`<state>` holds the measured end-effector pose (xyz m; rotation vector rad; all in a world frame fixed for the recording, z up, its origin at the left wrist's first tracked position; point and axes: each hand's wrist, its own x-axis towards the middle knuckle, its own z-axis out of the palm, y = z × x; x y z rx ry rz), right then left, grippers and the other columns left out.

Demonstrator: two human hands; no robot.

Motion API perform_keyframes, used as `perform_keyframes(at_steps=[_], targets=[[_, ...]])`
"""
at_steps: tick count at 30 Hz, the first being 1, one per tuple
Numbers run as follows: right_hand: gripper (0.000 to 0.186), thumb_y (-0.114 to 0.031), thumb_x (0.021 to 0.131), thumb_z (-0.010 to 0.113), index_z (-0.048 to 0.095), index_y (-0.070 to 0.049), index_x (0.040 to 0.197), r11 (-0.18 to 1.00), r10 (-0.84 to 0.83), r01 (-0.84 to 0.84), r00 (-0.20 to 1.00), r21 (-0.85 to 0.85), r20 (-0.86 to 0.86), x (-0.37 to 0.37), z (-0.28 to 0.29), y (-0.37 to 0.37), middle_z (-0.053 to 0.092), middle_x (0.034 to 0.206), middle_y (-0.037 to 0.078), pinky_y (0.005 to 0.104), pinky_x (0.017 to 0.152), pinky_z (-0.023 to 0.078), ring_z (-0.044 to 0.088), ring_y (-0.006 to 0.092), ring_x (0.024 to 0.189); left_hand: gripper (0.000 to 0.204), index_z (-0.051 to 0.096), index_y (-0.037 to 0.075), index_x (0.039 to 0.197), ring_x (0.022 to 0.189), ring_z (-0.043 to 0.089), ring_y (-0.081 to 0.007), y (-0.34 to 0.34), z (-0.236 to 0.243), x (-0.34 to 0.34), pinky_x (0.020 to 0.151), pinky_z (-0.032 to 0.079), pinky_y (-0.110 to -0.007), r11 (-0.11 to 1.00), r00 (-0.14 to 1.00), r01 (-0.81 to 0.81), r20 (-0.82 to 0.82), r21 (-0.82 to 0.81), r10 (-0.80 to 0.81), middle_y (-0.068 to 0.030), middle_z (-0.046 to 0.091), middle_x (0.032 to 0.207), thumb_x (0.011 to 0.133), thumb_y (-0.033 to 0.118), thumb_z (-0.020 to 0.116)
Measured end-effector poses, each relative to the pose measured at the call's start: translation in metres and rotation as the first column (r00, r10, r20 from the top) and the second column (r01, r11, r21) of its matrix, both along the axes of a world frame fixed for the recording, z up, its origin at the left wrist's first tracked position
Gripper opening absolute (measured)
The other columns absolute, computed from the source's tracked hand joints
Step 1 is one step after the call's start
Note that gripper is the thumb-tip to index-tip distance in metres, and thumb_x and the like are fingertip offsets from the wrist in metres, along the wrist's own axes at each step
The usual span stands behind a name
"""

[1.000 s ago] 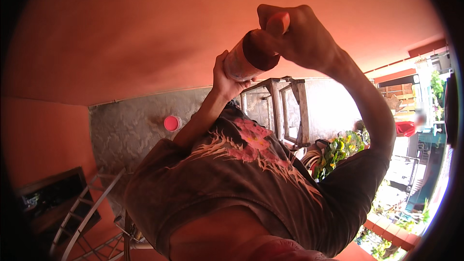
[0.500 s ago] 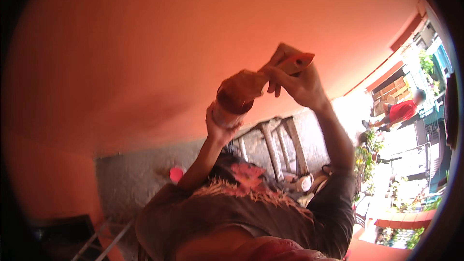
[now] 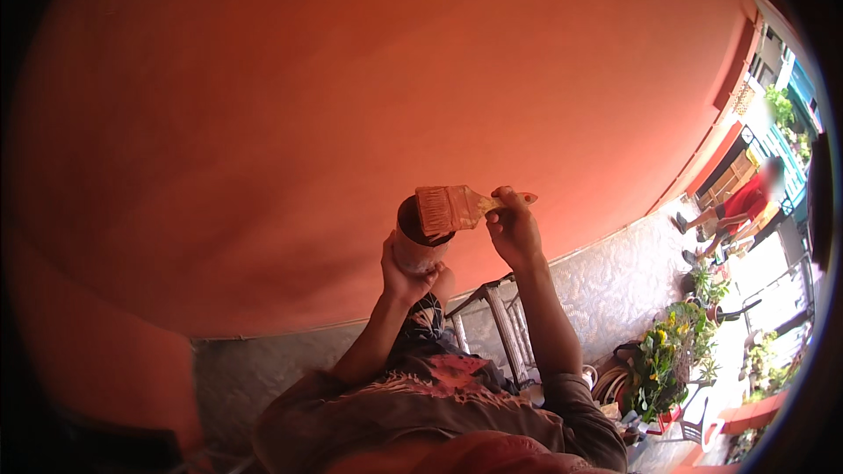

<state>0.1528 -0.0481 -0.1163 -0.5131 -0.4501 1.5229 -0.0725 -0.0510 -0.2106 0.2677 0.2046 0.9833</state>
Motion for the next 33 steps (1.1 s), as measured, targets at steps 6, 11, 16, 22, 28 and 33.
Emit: perform_keyframes(at_steps=[6, 11, 16, 22, 28, 33], targets=[[0.019, -0.032, 0.098, 0.067, 0.069, -0.014, 0.094, 0.997, 0.083, -0.083, 0.989, 0.006, -0.124, -0.011, -0.013, 0.012, 0.066, 0.085, 0.0, 0.0281, 0.065, 0.05, 0.061, 0.0136, 0.074, 0.076, 0.054, 0.002, 0.133, 0.073, 0.066, -0.0285, 0.003, 0.013, 0.007, 0.048, 0.051, -0.031, 0.999, 1.0, -0.014, 0.001, -0.037, 0.014, -0.0182, 0.065, 0.112, 0.091, 0.065, 0.044], [0.018, -0.031, 0.099, 0.066, 0.068, -0.013, 0.098, 0.996, 0.085, -0.084, 0.981, 0.013, -0.172, -0.015, -0.029, 0.022, 0.066, 0.092, 0.001, 0.0348, 0.078, 0.055, 0.062, 0.0186, 0.083, 0.076, 0.052, 0.004, 0.136, 0.073, 0.06, -0.0257, 0.019, -0.001, 0.012, 0.05, 0.048, -0.029, 1.0, 1.0, 0.002, -0.011, 0.004, -0.002, -0.0162, 0.063, 0.116, 0.092, 0.065, 0.042], [0.009, -0.02, 0.099, 0.066, 0.067, -0.012, 0.102, 0.977, 0.187, -0.144, 0.931, 0.157, -0.314, -0.016, -0.067, 0.05, 0.067, 0.096, 0.0, 0.0352, 0.082, 0.057, 0.063, 0.0167, 0.087, 0.077, 0.05, 0.004, 0.137, 0.075, 0.06, -0.0258, 0.032, -0.011, 0.012, 0.052, 0.049, -0.029, 1.0, 0.999, -0.023, -0.039, 0.011, 0.023, -0.0161, 0.063, 0.117, 0.091, 0.065, 0.041], [0.007, -0.018, 0.097, 0.067, 0.067, -0.011, 0.1, 0.956, 0.214, -0.136, 0.93, 0.26, -0.298, -0.02, -0.092, 0.047, 0.068, 0.098, -0.001, 0.0353, 0.087, 0.058, 0.066, 0.016, 0.091, 0.08, 0.048, 0.005, 0.14, 0.081, 0.06, -0.0276, 0.04, -0.055, 0.012, 0.055, 0.051, -0.029, 0.999, 0.996, 0.035, 0.079, 0.02, -0.037, -0.0187, 0.06, 0.124, 0.09, 0.067, 0.043], [0.01, -0.018, 0.094, 0.069, 0.068, -0.01, 0.101, 0.974, 0.138, -0.07, 0.938, 0.216, -0.317, -0.013, -0.093, 0.063, 0.07, 0.101, 0.004, 0.0354, 0.088, 0.058, 0.067, 0.0217, 0.098, 0.082, 0.044, 0.005, 0.143, 0.086, 0.059, -0.0288, 0.061, -0.072, 0.022, 0.057, 0.052, -0.029, 0.994, 0.981, 0.1, 0.163, 0.048, -0.107, -0.0209, 0.055, 0.13, 0.088, 0.067, 0.051], [0.013, -0.017, 0.093, 0.069, 0.069, -0.008, 0.103, 0.978, 0.098, -0.015, 0.913, 0.206, -0.396, 0.009, -0.093, 0.076, 0.069, 0.107, 0.007, 0.0377, 0.089, 0.057, 0.067, 0.0248, 0.1, 0.073, 0.043, 0.001, 0.142, 0.087, 0.058, -0.0267, 0.069, -0.067, 0.034, 0.06, 0.053, -0.029, 0.982, 0.953, 0.169, 0.238, 0.088, -0.185, -0.0191, 0.052, 0.128, 0.093, 0.054, 0.056]])
